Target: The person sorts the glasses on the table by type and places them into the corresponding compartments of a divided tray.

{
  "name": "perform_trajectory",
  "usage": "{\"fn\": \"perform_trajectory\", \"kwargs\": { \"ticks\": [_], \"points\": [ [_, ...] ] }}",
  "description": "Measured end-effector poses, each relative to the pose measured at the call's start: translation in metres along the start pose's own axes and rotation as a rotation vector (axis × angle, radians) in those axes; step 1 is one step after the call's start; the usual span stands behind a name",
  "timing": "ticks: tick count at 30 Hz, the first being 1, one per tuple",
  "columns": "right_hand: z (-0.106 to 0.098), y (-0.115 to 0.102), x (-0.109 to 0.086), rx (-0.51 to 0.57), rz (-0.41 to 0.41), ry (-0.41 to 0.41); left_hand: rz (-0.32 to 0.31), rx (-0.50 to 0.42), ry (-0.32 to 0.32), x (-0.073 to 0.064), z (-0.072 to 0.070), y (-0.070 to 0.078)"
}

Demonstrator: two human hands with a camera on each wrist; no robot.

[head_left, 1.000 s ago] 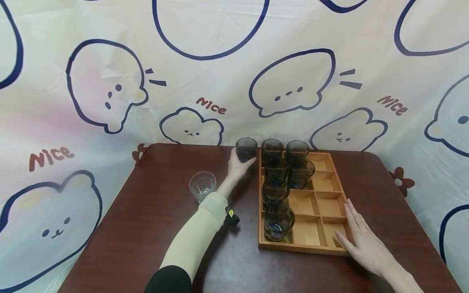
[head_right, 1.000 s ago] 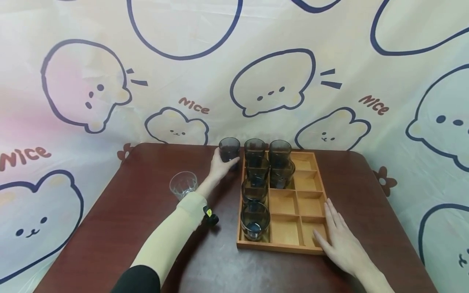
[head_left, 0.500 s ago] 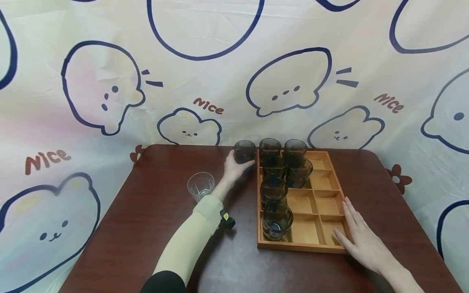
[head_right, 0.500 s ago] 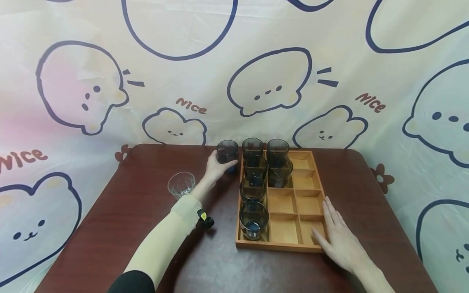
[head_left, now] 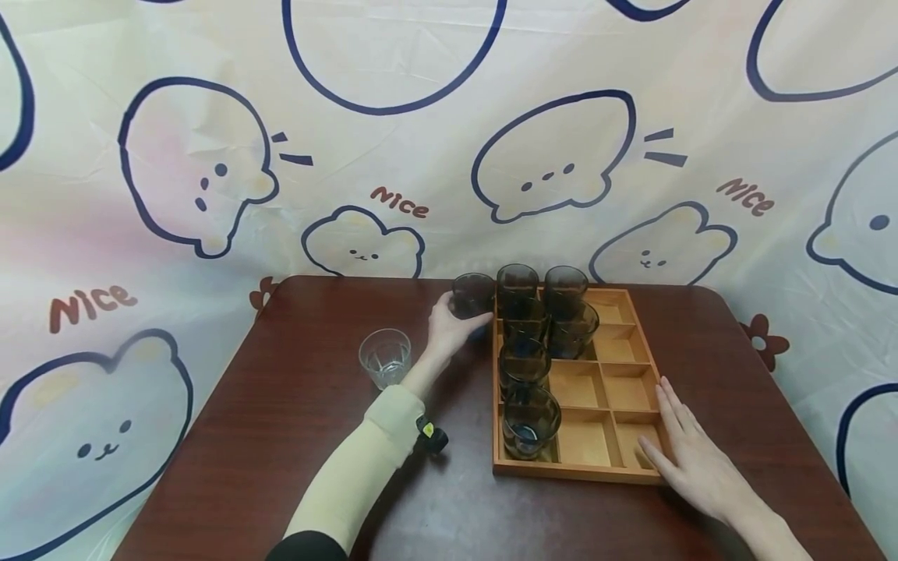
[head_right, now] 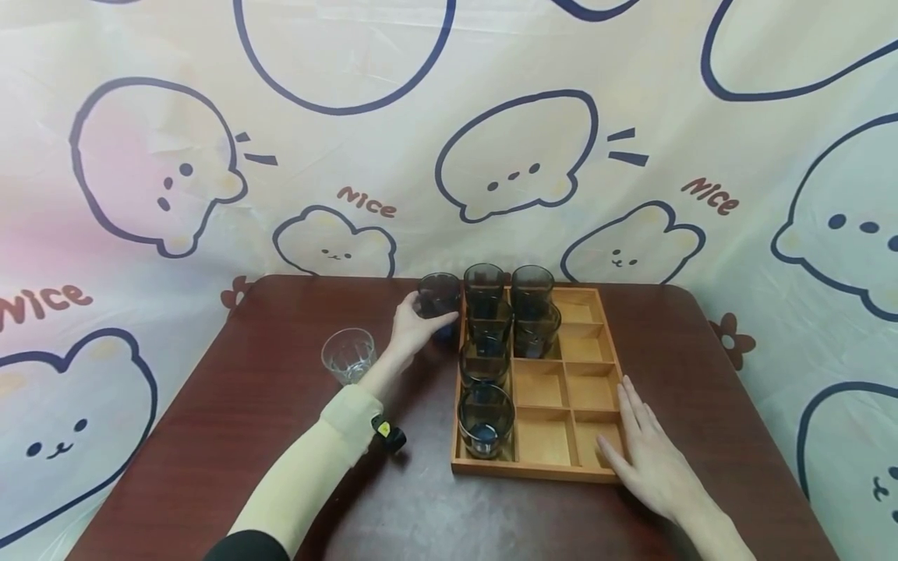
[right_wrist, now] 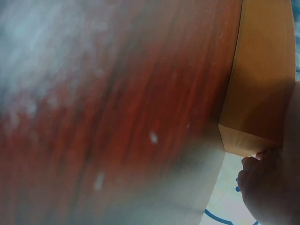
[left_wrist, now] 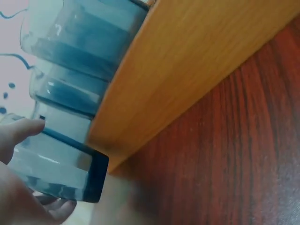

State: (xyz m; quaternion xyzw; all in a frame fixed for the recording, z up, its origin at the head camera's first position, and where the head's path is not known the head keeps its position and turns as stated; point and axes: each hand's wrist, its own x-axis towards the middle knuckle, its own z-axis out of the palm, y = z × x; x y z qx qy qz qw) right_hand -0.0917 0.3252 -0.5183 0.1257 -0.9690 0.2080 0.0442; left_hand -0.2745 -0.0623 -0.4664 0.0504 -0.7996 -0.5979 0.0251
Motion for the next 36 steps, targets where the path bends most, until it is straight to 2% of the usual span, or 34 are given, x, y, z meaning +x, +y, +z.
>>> {"fn": "perform_trajectory", "kwargs": {
  "ticks": [7,11,16,19,27,32,36],
  "points": [
    [0.000,-0.002,0.000,-0.004,0.006,-0.007,0.032,0.044,0.027,-0.011,-0.008,0.018],
    [0.000,-0.002,0.000,0.002,0.008,-0.012,0.091,0.056,0.052,-0.013,-0.016,0.027],
    [0.000,-0.001,-0.001,0.006,0.017,-0.022,0.171,0.017,0.054,-0.018,-0.027,0.046],
    [-0.001,-0.001,-0.001,0.011,0.020,-0.027,0.199,-0.014,0.029,-0.024,-0.031,0.057],
    [-0.001,-0.002,0.000,0.028,0.040,-0.042,0.221,-0.093,-0.065,-0.040,-0.032,0.078],
    [-0.001,-0.002,0.000,0.023,0.035,-0.038,0.260,-0.147,-0.113,-0.047,-0.028,0.087],
    [-0.002,-0.003,0.000,0.024,0.037,-0.040,0.286,-0.192,-0.166,-0.055,-0.020,0.093]
  ]
}}
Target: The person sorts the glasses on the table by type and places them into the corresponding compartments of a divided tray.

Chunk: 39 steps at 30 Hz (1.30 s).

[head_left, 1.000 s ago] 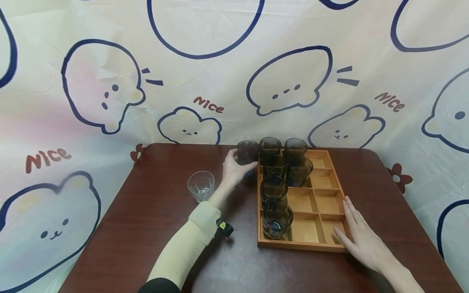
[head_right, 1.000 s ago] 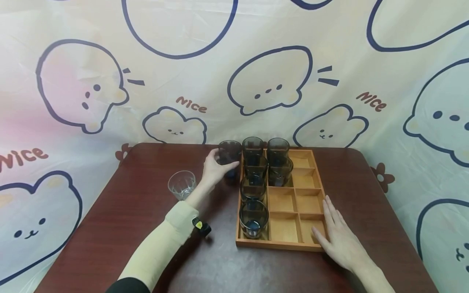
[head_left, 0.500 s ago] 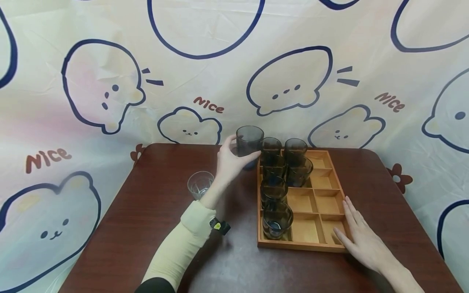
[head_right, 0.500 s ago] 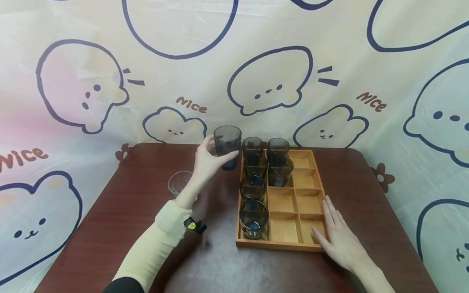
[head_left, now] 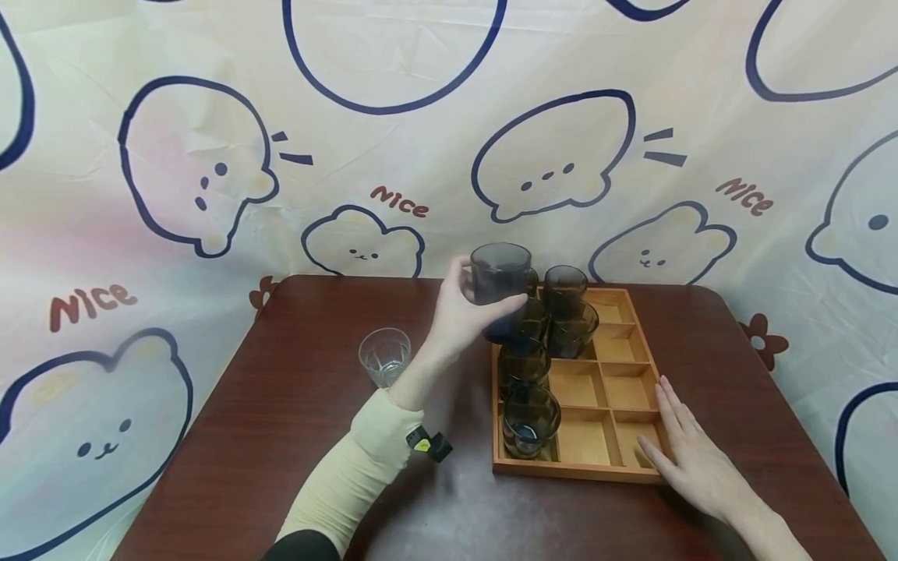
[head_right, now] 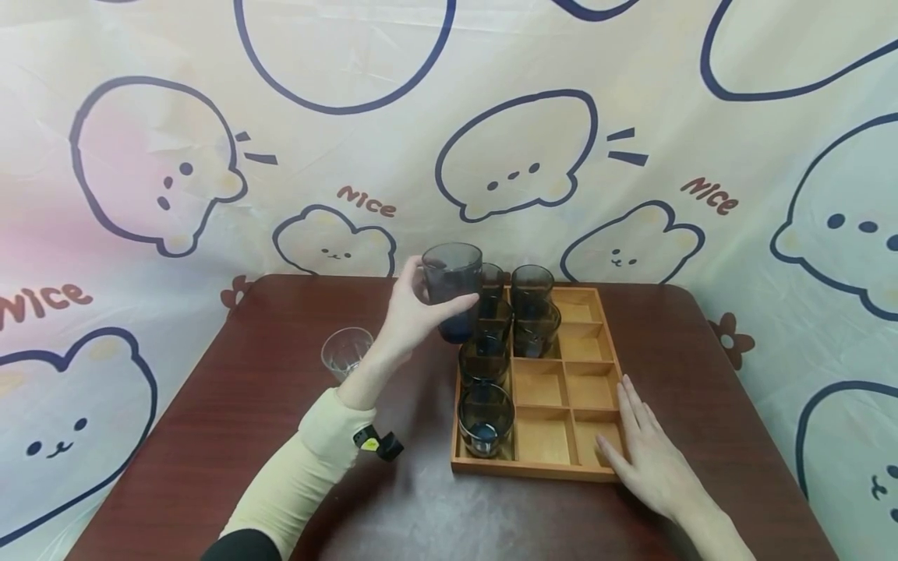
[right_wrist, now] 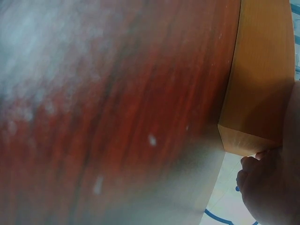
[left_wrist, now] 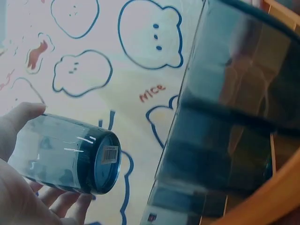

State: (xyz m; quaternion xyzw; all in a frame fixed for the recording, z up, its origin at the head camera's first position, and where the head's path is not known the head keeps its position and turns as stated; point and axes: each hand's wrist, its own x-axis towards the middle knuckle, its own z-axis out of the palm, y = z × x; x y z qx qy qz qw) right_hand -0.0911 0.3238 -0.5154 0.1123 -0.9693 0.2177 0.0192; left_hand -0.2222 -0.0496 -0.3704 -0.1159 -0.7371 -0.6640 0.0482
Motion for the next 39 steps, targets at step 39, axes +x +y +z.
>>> {"fn": "perform_trajectory", "kwargs": {
  "ticks": [39],
  "points": [
    [0.000,0.005,0.002,-0.003,-0.017,0.022,0.260,0.637,-0.449,-0.005,0.093,-0.045]
  ]
}}
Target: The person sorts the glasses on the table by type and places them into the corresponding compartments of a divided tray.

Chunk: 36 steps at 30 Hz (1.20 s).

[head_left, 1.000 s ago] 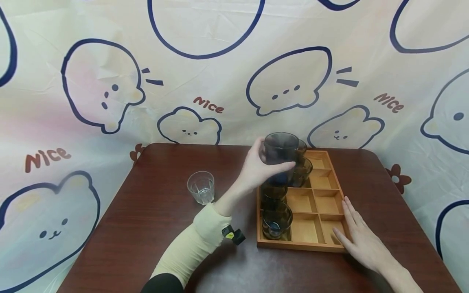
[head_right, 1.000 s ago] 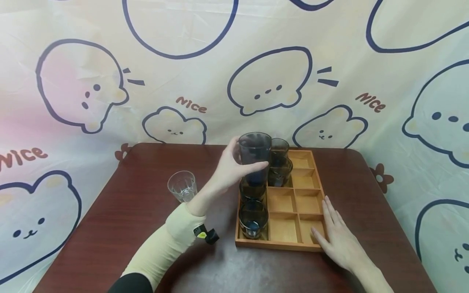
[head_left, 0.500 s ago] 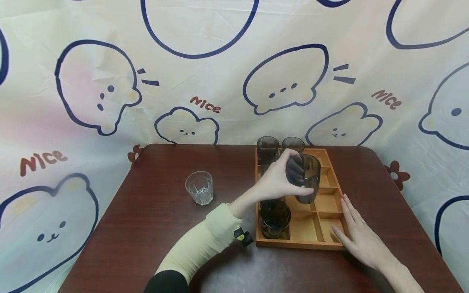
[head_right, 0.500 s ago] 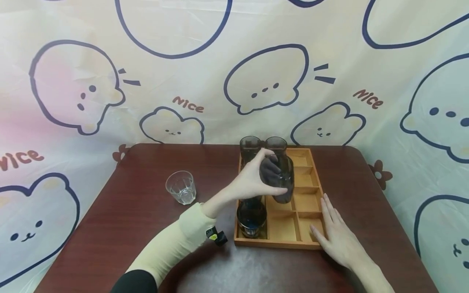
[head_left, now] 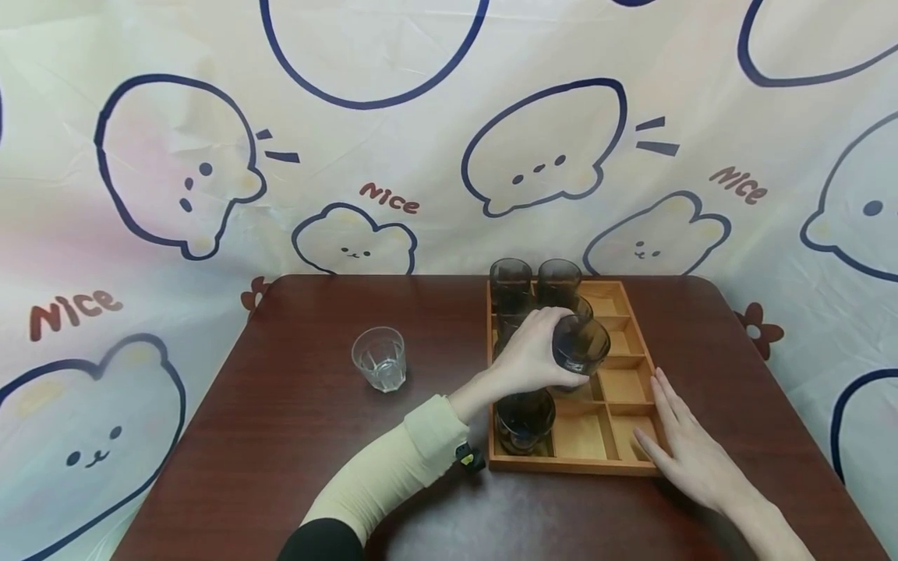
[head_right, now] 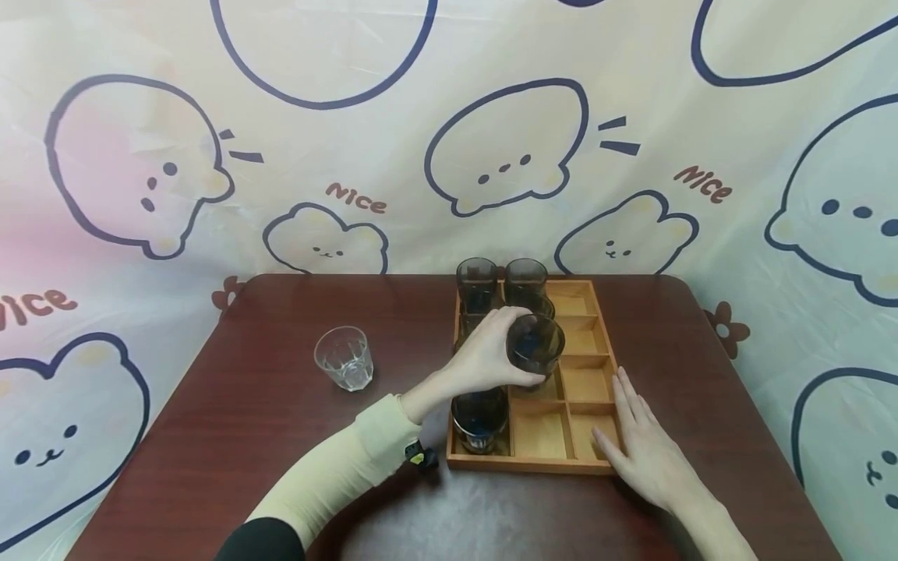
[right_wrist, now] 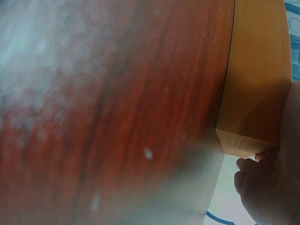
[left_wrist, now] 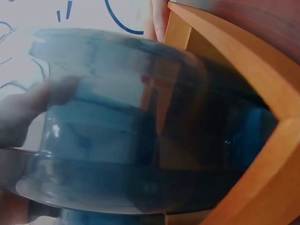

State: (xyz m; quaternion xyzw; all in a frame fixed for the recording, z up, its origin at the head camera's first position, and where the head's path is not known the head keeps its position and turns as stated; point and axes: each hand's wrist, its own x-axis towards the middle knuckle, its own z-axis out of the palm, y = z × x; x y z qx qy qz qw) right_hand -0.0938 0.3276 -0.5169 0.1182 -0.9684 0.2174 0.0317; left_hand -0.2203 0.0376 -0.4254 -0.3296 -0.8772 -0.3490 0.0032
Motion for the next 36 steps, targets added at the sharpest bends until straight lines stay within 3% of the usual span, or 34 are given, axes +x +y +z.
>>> {"fn": "perform_trajectory", "kwargs": {
  "ticks": [4,15,26,36],
  "points": [
    [0.000,0.000,0.000,-0.004,-0.019,0.011,0.008,0.000,-0.011,0.000,0.002,0.000],
    [0.001,0.000,0.001,-0.003,-0.028,0.007,-0.021,0.128,-0.088,-0.005,0.002,0.007],
    [0.001,0.001,0.002,-0.008,-0.035,0.015,-0.062,0.268,-0.058,-0.005,0.005,0.010],
    [0.000,0.000,0.001,-0.001,-0.001,-0.015,-0.099,0.347,-0.098,-0.005,0.006,0.015]
  ]
}}
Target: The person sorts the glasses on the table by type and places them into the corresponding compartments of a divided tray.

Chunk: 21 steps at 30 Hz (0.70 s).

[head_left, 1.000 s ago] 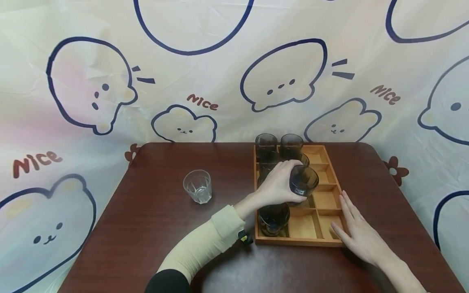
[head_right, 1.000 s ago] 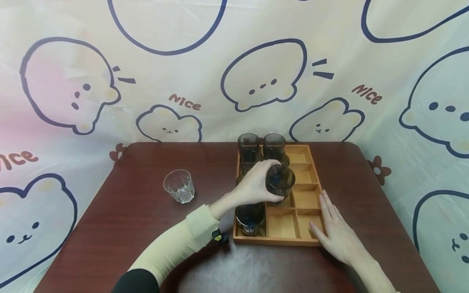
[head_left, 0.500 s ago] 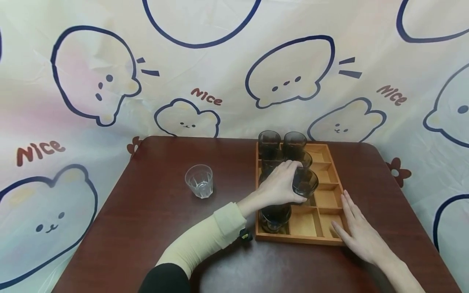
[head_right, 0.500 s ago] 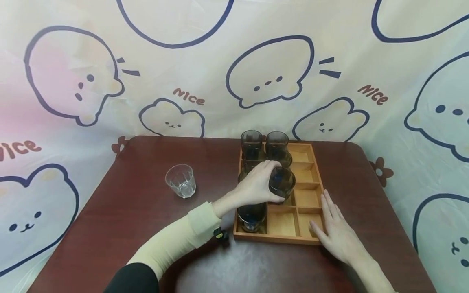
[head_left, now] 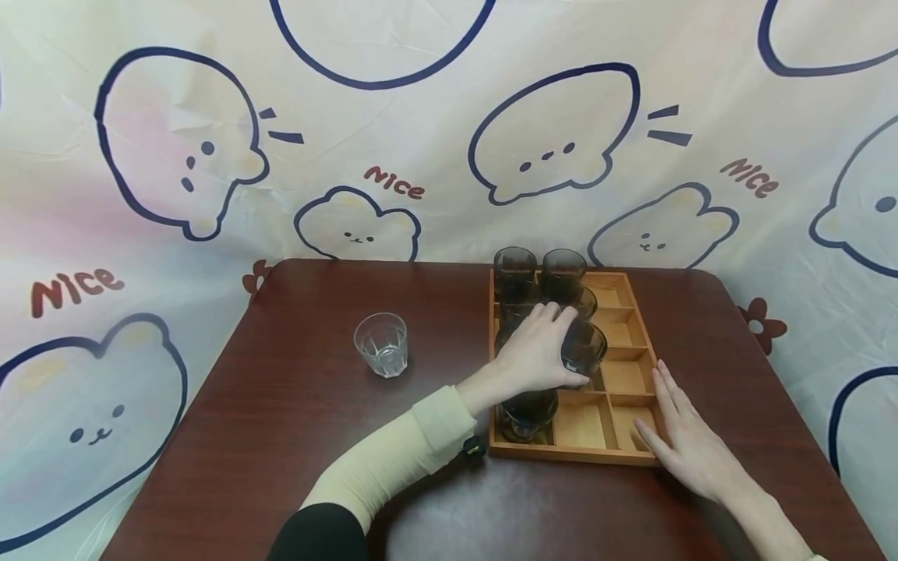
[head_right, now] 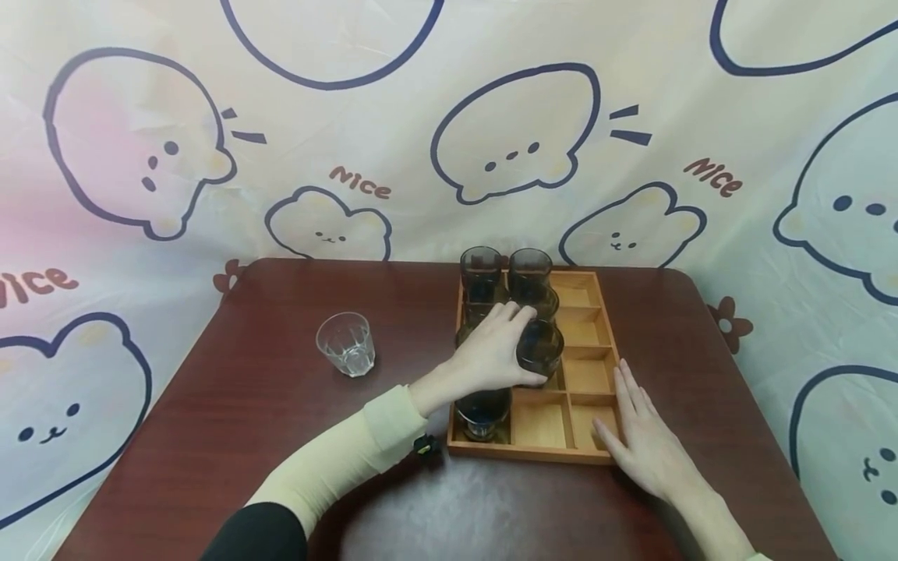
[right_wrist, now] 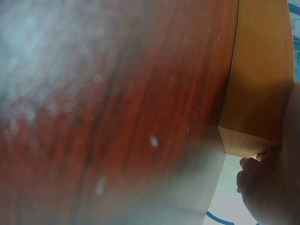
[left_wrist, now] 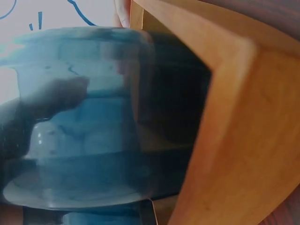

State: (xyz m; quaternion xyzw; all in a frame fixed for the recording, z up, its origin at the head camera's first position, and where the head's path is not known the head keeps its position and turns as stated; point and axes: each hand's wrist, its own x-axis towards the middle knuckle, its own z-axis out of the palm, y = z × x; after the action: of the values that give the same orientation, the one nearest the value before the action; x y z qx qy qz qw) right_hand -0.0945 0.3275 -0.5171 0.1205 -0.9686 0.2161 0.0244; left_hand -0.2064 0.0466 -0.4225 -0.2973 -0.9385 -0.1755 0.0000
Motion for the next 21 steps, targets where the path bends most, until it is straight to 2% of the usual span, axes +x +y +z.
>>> {"fn": "perform_trajectory", "kwargs": {
  "ticks": [6,10,17,21],
  "points": [
    [-0.0009,-0.0004,0.0005,0.006,0.005,-0.007,-0.019,0.099,-0.049,0.0036,-0.0008,0.0040],
    [-0.0015,0.0001,0.0014,0.007,0.010,-0.010,-0.004,0.157,-0.069,0.0063,-0.0024,0.0072],
    [0.0002,0.0012,0.0014,0.009,0.013,-0.014,0.019,0.188,-0.079,0.0046,-0.0053,0.0100],
    [0.0003,0.0010,0.0014,0.006,0.001,-0.003,0.032,0.173,-0.075,0.0025,-0.0073,0.0093]
  ]
}}
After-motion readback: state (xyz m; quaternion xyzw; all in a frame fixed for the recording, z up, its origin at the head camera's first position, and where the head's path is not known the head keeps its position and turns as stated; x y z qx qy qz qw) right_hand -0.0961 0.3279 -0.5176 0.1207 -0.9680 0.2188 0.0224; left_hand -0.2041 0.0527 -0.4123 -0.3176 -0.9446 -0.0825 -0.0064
